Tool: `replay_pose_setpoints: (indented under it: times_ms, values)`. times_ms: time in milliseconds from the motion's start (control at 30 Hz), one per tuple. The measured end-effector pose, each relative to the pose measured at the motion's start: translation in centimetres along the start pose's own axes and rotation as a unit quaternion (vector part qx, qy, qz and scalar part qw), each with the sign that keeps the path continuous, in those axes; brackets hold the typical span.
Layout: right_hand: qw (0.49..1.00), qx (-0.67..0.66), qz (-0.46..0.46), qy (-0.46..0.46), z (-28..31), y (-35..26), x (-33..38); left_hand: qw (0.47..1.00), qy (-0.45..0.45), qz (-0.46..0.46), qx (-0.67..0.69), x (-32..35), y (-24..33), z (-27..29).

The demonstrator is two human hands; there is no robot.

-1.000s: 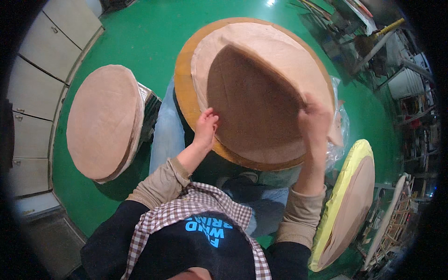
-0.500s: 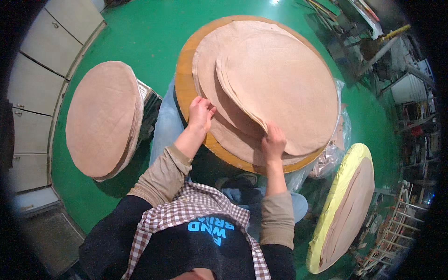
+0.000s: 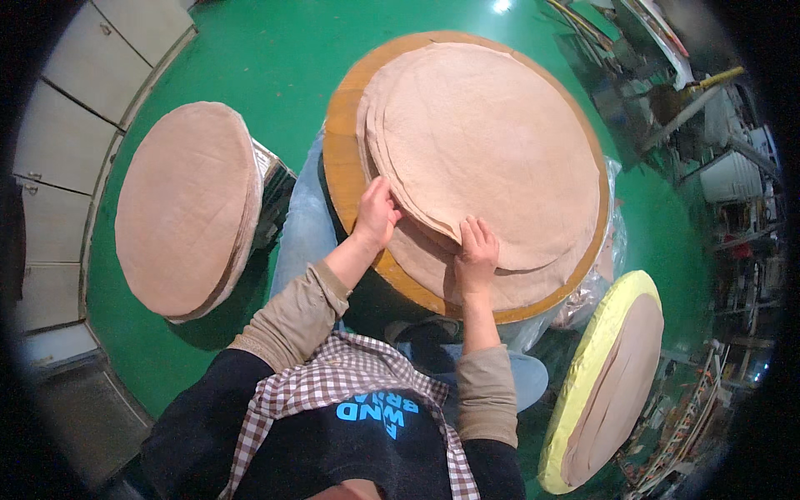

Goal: The person sits on the floor and repeatedly picks up large circular pads from a stack, places them onto a wooden board, and then moves them to another stack. The person wraps the final stack in plastic wrap.

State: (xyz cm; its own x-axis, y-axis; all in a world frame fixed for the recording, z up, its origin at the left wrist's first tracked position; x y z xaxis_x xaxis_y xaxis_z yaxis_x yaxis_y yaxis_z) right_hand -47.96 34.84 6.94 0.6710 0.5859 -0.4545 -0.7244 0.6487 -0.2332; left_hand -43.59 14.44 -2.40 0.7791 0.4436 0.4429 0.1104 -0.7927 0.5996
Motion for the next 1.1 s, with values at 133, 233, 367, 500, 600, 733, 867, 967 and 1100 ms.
replay_pose_setpoints:
  times_ms: [133, 233, 367, 500, 600, 733, 867, 967, 1100]
  values:
    - [0.999, 0.017, 0.013, -0.033, -1.6, -0.7, 0.6, 0.999, -0.050, 0.011, -0.001, 1.1, 0.3, -2.1]
    - [0.999, 0.021, 0.011, -0.023, -1.6, -1.4, 1.4, 0.991, -0.094, 0.071, 0.067, 2.2, -0.1, -4.2]
    - [0.990, 0.061, -0.046, -0.122, -1.1, -0.8, -2.6, 0.974, -0.147, 0.126, 0.121, 3.6, -1.0, -5.5]
    - [0.985, -0.034, -0.163, -0.045, 5.8, 2.5, -11.0, 0.989, 0.081, -0.080, -0.091, 4.0, 1.3, -0.7]
    - [0.996, 0.048, 0.029, 0.062, 10.7, 0.8, -10.9, 0.985, 0.104, -0.135, -0.032, 4.0, 2.4, 0.9]
    - [0.998, 0.015, 0.041, 0.043, 6.4, 0.3, -3.8, 0.991, 0.128, -0.045, 0.002, 2.9, 2.1, 2.4]
    - [0.998, -0.042, 0.030, 0.032, 1.7, 0.3, 1.1, 0.991, 0.091, -0.024, -0.099, 2.6, 2.0, 1.8]
    - [1.000, -0.015, 0.004, -0.012, -1.2, -0.3, 2.0, 0.992, 0.030, -0.106, -0.054, 2.8, 2.3, 0.2]
    - [0.995, 0.092, 0.045, -0.022, -2.7, -4.5, 1.0, 0.994, -0.078, 0.026, 0.075, 3.0, 0.1, -2.0]
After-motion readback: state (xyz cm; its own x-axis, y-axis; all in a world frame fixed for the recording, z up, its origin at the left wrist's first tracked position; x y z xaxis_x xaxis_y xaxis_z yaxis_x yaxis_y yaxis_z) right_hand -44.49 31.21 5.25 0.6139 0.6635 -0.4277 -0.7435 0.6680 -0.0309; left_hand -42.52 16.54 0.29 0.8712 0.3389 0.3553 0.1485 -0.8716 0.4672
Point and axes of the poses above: each hand's wrist, its own x-axis away from the middle knuckle, its own z-axis out of the back of the hand, y = z × x, the point moved 8 cm from there along -x, towards the middle knuckle, and after that the axes turned 2 degrees about x, right-handed, at the moved point
